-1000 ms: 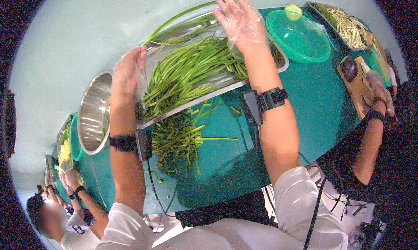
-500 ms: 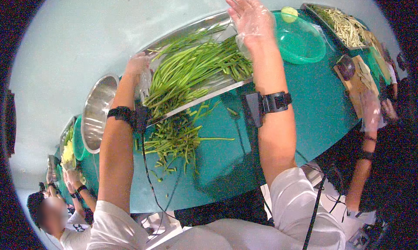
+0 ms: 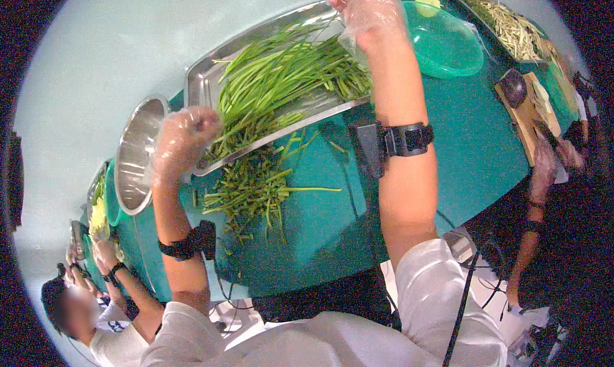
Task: Manually snapping or sorting green vegetables at a prep table.
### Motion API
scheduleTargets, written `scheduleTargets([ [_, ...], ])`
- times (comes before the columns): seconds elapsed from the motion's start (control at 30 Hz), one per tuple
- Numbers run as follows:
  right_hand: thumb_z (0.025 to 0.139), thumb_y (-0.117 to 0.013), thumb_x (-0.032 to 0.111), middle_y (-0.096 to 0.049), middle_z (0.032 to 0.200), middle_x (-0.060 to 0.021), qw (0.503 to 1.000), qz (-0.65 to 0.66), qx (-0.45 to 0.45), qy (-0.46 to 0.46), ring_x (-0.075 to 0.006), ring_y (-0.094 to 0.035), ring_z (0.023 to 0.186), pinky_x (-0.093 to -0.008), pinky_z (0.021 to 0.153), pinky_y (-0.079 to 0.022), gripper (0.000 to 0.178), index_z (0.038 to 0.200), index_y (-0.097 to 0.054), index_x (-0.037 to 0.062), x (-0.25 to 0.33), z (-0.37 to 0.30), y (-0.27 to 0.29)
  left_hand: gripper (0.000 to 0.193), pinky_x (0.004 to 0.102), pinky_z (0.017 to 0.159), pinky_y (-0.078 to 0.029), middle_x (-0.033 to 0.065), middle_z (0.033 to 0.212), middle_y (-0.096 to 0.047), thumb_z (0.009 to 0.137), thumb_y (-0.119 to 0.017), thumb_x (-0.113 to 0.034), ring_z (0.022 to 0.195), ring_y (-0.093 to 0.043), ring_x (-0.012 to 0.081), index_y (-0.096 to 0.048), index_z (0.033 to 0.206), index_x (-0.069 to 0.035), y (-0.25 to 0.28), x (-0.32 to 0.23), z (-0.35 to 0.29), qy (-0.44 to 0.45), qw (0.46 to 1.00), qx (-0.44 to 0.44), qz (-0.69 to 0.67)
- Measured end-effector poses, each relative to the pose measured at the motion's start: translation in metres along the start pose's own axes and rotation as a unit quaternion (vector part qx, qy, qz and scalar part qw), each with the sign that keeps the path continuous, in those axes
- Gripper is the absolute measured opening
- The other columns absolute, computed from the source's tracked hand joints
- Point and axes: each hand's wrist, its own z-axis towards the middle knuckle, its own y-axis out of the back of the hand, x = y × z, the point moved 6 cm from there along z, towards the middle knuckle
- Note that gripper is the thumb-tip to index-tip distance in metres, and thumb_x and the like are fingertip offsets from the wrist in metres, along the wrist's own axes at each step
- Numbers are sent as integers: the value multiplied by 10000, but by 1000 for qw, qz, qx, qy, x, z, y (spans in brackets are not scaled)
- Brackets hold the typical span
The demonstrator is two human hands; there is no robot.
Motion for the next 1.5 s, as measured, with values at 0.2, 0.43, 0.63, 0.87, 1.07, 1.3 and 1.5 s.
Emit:
scheduleTargets([
  [0.2, 910, -607, 174, -643, 851, -74, 999, -40, 0, -26, -178, -623, 794, -259, 691, -511, 144, 952, -615, 37, -5, -10, -20, 163, 417, 786, -488, 140, 769, -654, 680, -737, -192, 776, -621, 323, -708, 764, -55, -28, -2, -5, -139, 978, -84, 134],
  [0.43, 908, -627, 202, -641, 815, -51, 979, -187, 83, 25, -152, -612, 773, -258, 684, -505, 167, 881, -635, 38, -5, -23, -56, 103, 421, 747, -499, 135, 810, -664, 715, -703, -66, 777, -625, 339, -649, 797, -39, -2, -2, -14, -158, 970, -185, 28],
  [0.63, 880, -630, 246, -684, 1053, -84, 738, -600, 291, 103, -199, -622, 991, -309, 906, -463, 296, 1077, -656, 26, -22, -66, -112, 118, 365, 696, -507, 125, 836, -664, 736, -703, -18, 784, -641, 297, -652, 839, -44, 19, -7, -20, -174, 966, -187, -45],
  [0.87, 801, -647, 292, -671, 1013, -167, 630, -628, 416, 190, -352, -620, 958, -424, 859, -488, 345, 1088, -680, 103, -53, -98, -140, 144, 309, 738, -512, 82, 848, -676, 724, -728, 0, 790, -653, 198, -656, 841, -43, 41, -8, -30, -143, 965, -198, -93],
  [1.07, 817, -667, 213, -659, 1097, -140, 592, -657, 435, 169, -336, -622, 1007, -397, 882, -490, 360, 1160, -638, 107, -62, -101, -138, 150, 305, 758, -514, 67, 868, -679, 724, -731, 17, 795, -649, 186, -658, 835, -53, 56, -10, -38, -160, 944, -274, -91],
  [1.3, 805, -674, 180, -669, 1023, -138, 628, -615, 449, 158, -313, -636, 931, -362, 852, -497, 340, 1121, -636, 60, -65, -102, -143, 220, 349, 725, -513, 102, 865, -661, 674, -705, 44, 801, -644, 290, -638, 853, -66, 65, -10, -42, -205, 926, -313, -52],
  [1.5, 810, -680, 168, -678, 997, -111, 650, -602, 457, 79, -230, -636, 912, -330, 848, -493, 336, 1106, -631, 15, -72, -98, -138, 210, 343, 716, -509, 99, 840, -653, 666, -700, 55, 787, -641, 285, -627, 830, -54, 63, -5, -40, -208, 926, -308, -68],
])
